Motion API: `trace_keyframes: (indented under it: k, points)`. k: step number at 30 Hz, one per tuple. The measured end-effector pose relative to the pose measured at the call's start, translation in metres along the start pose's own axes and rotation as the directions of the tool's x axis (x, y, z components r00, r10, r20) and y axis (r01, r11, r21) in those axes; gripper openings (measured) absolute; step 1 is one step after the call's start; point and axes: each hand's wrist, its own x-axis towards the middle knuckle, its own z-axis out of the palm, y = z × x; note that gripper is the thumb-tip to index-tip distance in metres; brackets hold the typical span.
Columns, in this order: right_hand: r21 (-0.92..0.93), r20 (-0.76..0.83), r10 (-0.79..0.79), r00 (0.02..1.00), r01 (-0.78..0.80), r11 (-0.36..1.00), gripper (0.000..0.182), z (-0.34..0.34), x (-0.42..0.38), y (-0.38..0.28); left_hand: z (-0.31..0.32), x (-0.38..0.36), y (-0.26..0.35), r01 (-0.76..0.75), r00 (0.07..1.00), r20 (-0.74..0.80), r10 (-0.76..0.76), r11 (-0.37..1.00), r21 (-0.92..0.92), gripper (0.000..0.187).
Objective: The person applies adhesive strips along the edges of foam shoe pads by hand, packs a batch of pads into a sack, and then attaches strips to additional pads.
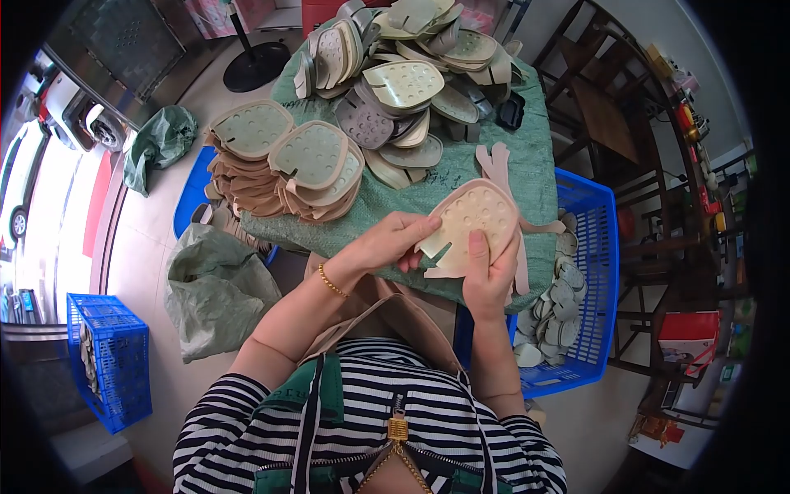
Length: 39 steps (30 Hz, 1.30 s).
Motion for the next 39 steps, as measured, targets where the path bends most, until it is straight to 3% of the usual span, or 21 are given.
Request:
trace_keyframes:
  k: [5,8,14,15,17,18,19,21,22,24,26,27,29,32,33,34,35,36,37,38,39]
  points:
    - [-0.163,-0.014,-0.243,0.97,0.237,0.958,0.024,0.0,0.003,0.009,0.004,0.001,0.007,0.063,0.998,-0.005,-0.064,0.989,-0.136,0.053]
    - [-0.171,0.016,-0.214,0.977,0.213,0.962,0.023,-0.003,0.004,0.006,0.003,0.004,0.006,0.107,0.994,0.013,-0.106,0.992,-0.067,0.053]
    - [-0.284,-0.121,-0.361,0.925,0.317,0.905,0.023,0.001,0.007,0.018,0.021,0.006,0.004,0.071,0.992,-0.071,-0.103,0.929,-0.363,0.049]
    - [-0.283,-0.125,-0.36,0.924,0.315,0.906,0.023,-0.001,0.006,0.019,0.019,0.003,0.006,0.081,0.993,-0.05,-0.108,0.922,-0.379,0.047]
    - [-0.319,0.025,-0.183,0.983,0.181,0.93,0.027,-0.01,0.002,0.022,0.018,0.003,0.001,0.097,0.993,-0.025,-0.116,0.914,-0.394,0.045]
    - [-0.321,0.023,-0.183,0.983,0.18,0.93,0.027,-0.009,0.001,0.022,0.019,0.006,-0.007,-0.089,0.97,-0.225,0.094,0.995,0.034,0.04]
    - [-0.319,-0.016,-0.182,0.983,0.168,0.933,0.028,-0.006,0.002,0.022,0.021,0.009,-0.013,-0.187,0.879,-0.309,0.362,0.859,0.476,0.035]
    - [-0.317,-0.05,-0.186,0.981,0.161,0.935,0.03,-0.001,0.006,0.024,0.025,0.01,-0.021,-0.23,0.824,-0.321,0.467,0.794,0.563,0.031]
    - [-0.23,-0.137,-0.092,0.986,0.059,0.971,0.031,0.002,0.008,0.025,0.028,0.009,-0.023,-0.258,0.765,-0.316,0.56,0.718,0.647,0.026]
    - [-0.133,-0.225,0.012,0.974,-0.043,0.99,0.031,0.002,0.011,0.031,0.03,0.006,-0.025,-0.288,0.783,-0.299,0.546,0.744,0.603,0.024]
    - [0.107,-0.18,0.096,0.979,-0.077,0.991,0.03,-0.003,0.015,0.039,0.029,0.005,-0.023,-0.315,0.8,-0.28,0.531,0.769,0.556,0.023]
    - [0.107,-0.184,0.099,0.978,-0.081,0.991,0.03,-0.005,0.017,0.042,0.026,0.003,-0.021,-0.361,0.79,-0.229,0.569,0.733,0.576,0.022]
    - [0.422,-0.026,0.256,0.966,-0.221,0.879,0.031,-0.006,0.02,0.046,0.021,0.0,-0.019,-0.411,0.775,-0.172,0.608,0.692,0.593,0.021]
    - [0.531,0.042,0.314,0.949,-0.287,0.797,0.032,-0.005,0.02,0.049,0.013,0.0,-0.022,-0.461,0.783,-0.077,0.617,0.658,0.595,0.022]
    - [0.532,0.045,0.312,0.949,-0.287,0.797,0.032,-0.006,0.019,0.048,0.01,0.0,-0.024,-0.327,0.866,-0.143,0.479,0.76,0.562,0.024]
    - [0.363,-0.026,0.213,0.977,-0.189,0.912,0.035,-0.008,0.018,0.046,0.009,0.001,-0.024,-0.181,0.925,-0.199,0.324,0.836,0.518,0.027]
    - [0.171,-0.079,0.1,0.992,-0.085,0.982,0.037,-0.011,0.016,0.044,0.009,0.001,-0.025,-0.184,0.925,-0.196,0.324,0.836,0.518,0.027]
    - [0.168,-0.084,0.1,0.991,-0.085,0.982,0.037,-0.013,0.014,0.041,0.011,-0.002,-0.02,-0.166,0.878,-0.288,0.383,0.806,0.568,0.032]
    - [0.003,-0.023,0.063,0.998,-0.063,0.998,0.041,-0.015,0.012,0.038,0.014,-0.004,-0.016,-0.142,0.817,-0.371,0.442,0.776,0.614,0.04]
    - [-0.161,0.046,0.038,0.998,-0.03,0.986,0.044,-0.016,0.01,0.033,0.017,-0.005,-0.013,-0.145,0.818,-0.367,0.442,0.777,0.613,0.04]
    - [-0.312,0.068,0.089,0.994,-0.063,0.948,0.054,-0.012,0.009,0.016,0.021,-0.005,-0.011,-0.282,0.803,-0.211,0.557,0.668,0.689,0.055]
